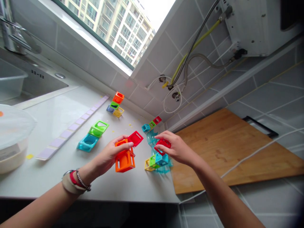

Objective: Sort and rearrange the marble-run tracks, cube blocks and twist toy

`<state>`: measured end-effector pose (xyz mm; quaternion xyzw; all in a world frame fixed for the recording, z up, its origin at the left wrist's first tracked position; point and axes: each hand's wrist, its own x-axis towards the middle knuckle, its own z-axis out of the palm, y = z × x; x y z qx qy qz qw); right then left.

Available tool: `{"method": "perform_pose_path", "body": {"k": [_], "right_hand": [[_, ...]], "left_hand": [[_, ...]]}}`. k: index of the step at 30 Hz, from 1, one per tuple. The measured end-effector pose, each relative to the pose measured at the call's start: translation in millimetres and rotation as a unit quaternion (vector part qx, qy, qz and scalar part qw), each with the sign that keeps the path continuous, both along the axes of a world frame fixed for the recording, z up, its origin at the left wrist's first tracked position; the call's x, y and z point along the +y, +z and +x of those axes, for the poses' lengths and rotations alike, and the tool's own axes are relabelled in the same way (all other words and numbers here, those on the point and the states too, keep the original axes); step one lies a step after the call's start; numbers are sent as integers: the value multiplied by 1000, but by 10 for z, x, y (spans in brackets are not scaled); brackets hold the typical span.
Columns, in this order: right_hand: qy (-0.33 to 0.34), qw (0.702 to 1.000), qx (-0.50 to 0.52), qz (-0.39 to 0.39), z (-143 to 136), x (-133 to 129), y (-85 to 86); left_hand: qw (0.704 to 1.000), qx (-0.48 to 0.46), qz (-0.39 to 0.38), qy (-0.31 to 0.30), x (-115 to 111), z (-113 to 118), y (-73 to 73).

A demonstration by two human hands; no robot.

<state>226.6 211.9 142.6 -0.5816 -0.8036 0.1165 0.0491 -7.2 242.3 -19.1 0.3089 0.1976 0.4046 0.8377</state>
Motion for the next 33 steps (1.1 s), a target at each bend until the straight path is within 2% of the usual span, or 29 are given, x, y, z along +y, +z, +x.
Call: {"method": "perform_pose_path", "body": {"k": [2,4,8,12,17,21,23,28,31,33], "right_hand": [[-26,999,-20,-7,142,-7,104],[-45,998,-38,-30,278,-31,135],[-48,993,-83,-74,465,-112,17],[-43,992,-84,-87,518,-164,-76],[-60,996,-50,-53,487,-135,2],[-38,999,-22,24,329,-73,43],[-7,999,-23,33,171,-34,25],[98,994,-32,-35,-305,155,-56],[159,982,-53,-90,-508,367,-42],[177,974,-62,-124,-586,548,-6]], "left_hand": [[1000,-3,-7,10,11,-12,-6],[1000,-4,-5,5,13,-11,-9],[1000,-3,0,-7,6,6,-12],[1000,-4,1,2,7,8,-14],[1000,0,2,-1,9,2,-5],[1000,-3,9,-4,9,1,0],[1000,-8,10,-17,8,-3,2],[997,-20,36,-61,-18,-16,-3],[995,-37,49,-81,-49,-21,5],[996,-44,41,-71,-59,-20,17]]}}
